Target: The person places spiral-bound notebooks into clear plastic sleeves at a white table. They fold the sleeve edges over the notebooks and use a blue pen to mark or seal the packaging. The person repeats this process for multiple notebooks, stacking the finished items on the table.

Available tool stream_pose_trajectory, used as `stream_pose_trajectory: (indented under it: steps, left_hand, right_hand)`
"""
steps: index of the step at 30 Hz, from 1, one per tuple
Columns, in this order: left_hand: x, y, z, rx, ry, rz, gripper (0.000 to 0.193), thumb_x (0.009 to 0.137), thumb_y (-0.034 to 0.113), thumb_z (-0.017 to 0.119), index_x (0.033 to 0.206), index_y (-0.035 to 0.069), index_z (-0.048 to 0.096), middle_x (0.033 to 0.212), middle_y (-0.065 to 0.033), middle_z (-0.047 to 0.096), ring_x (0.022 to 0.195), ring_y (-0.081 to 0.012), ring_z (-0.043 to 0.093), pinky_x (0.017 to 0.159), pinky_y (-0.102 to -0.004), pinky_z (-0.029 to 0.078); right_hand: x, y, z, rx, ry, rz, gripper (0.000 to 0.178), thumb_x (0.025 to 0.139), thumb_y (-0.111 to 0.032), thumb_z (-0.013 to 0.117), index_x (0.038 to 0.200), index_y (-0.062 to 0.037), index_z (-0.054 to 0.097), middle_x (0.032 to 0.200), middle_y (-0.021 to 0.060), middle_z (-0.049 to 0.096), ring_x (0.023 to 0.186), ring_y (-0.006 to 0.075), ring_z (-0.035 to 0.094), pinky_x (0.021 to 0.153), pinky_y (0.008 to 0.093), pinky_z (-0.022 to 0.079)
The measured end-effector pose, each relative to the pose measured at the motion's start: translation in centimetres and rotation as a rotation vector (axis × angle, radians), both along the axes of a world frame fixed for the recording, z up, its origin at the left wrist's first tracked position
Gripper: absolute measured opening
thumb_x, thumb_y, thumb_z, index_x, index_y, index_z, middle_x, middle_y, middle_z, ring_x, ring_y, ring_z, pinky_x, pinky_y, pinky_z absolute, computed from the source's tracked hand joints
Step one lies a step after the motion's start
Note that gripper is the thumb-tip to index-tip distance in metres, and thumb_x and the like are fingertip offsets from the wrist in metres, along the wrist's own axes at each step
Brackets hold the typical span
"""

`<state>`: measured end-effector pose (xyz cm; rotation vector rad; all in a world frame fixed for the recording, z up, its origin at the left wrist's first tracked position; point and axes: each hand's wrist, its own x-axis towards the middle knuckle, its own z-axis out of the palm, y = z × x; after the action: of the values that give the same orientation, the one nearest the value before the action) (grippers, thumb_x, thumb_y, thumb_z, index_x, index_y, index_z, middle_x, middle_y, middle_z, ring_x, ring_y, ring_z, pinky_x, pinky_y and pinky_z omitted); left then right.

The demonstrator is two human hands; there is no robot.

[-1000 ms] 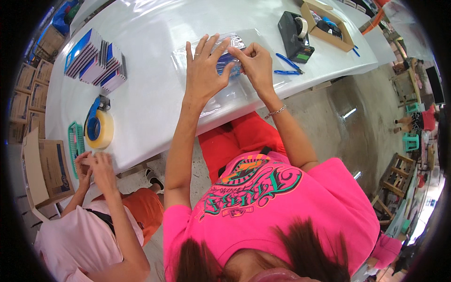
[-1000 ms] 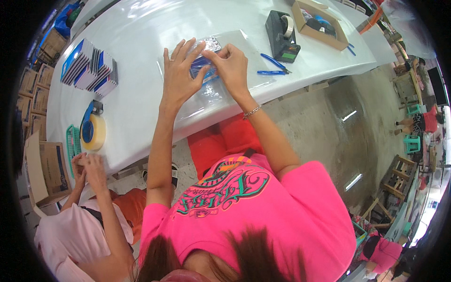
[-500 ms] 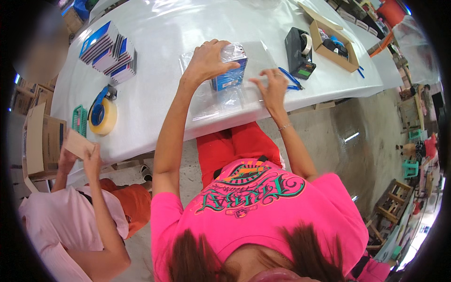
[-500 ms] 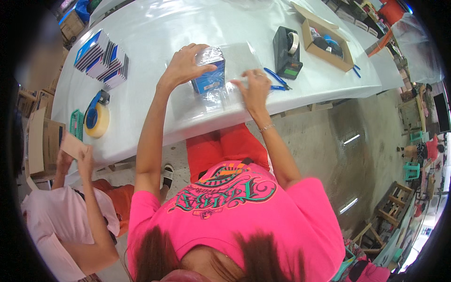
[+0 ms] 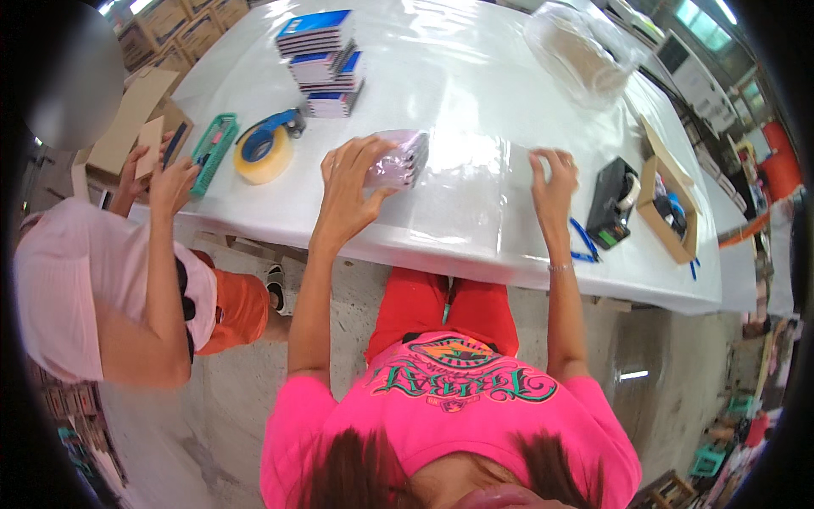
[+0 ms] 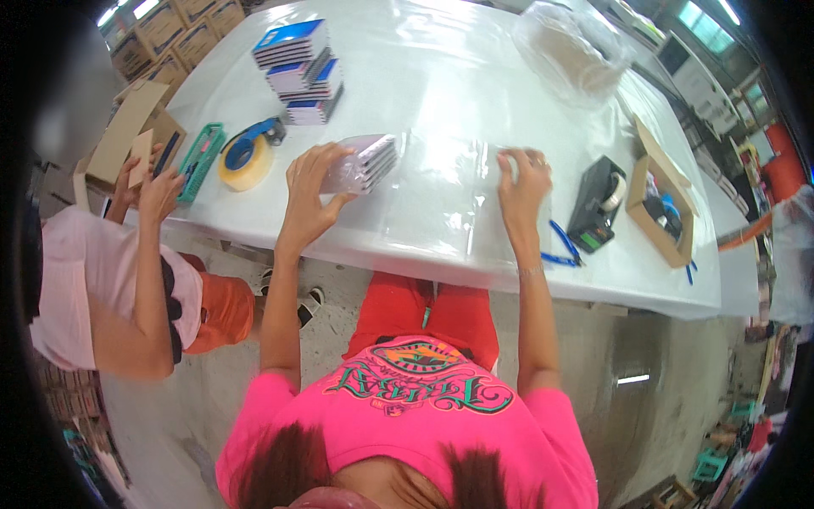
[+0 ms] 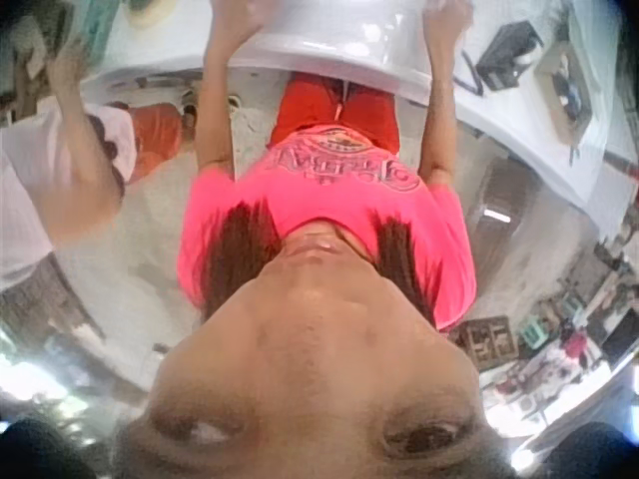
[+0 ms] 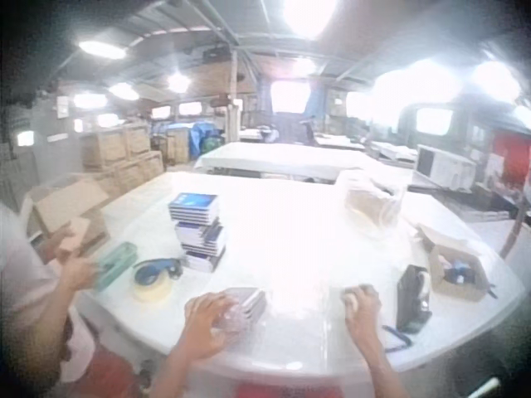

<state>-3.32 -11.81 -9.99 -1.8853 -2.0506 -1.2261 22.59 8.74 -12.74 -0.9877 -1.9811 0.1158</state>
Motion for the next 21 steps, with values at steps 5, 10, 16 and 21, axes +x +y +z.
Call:
stream_pose_trajectory:
  steps: [5,10,16,21]
  left_hand:
    - [-4.6,-3.8,-6.5,0.097,0.119,0.256,0.057,0.072,0.003,0.069,0.125,0.017,0.054,0.132,-0.0059,0.049,0.136,-0.027,0.035,0.115,-0.0519,0.015]
    - [-7.4,-7.3,-8.4,-0.082,0.06,0.35,0.057,0.072,0.003,0.069,0.125,0.017,0.054,0.134,-0.0061,0.048,0.141,-0.0296,0.028,0.115,-0.057,0.013]
    - [-5.7,-8.9,-6.3,-0.048,0.017,0.481,0.048,0.074,0.007,0.07,0.119,0.015,0.058,0.134,-0.0088,0.047,0.139,-0.0326,0.03,0.114,-0.0556,0.019]
    - [-4.3,-9.2,-5.7,0.203,-0.289,0.518,0.028,0.079,0.005,0.066,0.107,0.009,0.065,0.122,-0.0112,0.05,0.123,-0.0314,0.045,0.105,-0.0433,0.034]
  right_hand:
    - [-15.9,4.5,5.0,-0.133,0.196,0.564,0.022,0.09,-0.025,0.063,0.101,-0.0059,0.067,0.1,0.0143,0.065,0.1,0.027,0.058,0.088,0.0389,0.045]
    - [-30.1,8.4,7.5,-0.94,0.403,0.877,0.08,0.087,-0.058,0.06,0.14,-0.0026,0.036,0.131,0.0278,0.044,0.11,0.0326,0.054,0.092,0.0397,0.048]
    - [-39.2,12.3,7.5,-1.486,0.424,0.88,0.101,0.074,-0.06,0.074,0.141,0.001,0.03,0.13,0.028,0.037,0.117,0.0431,0.046,0.093,0.0517,0.047]
    - [-41.1,14.6,8.7,-1.583,0.454,0.734,0.109,0.067,-0.025,0.083,0.143,0.0015,0.01,0.116,0.0235,0.041,0.107,0.0349,0.05,0.088,0.0518,0.046]
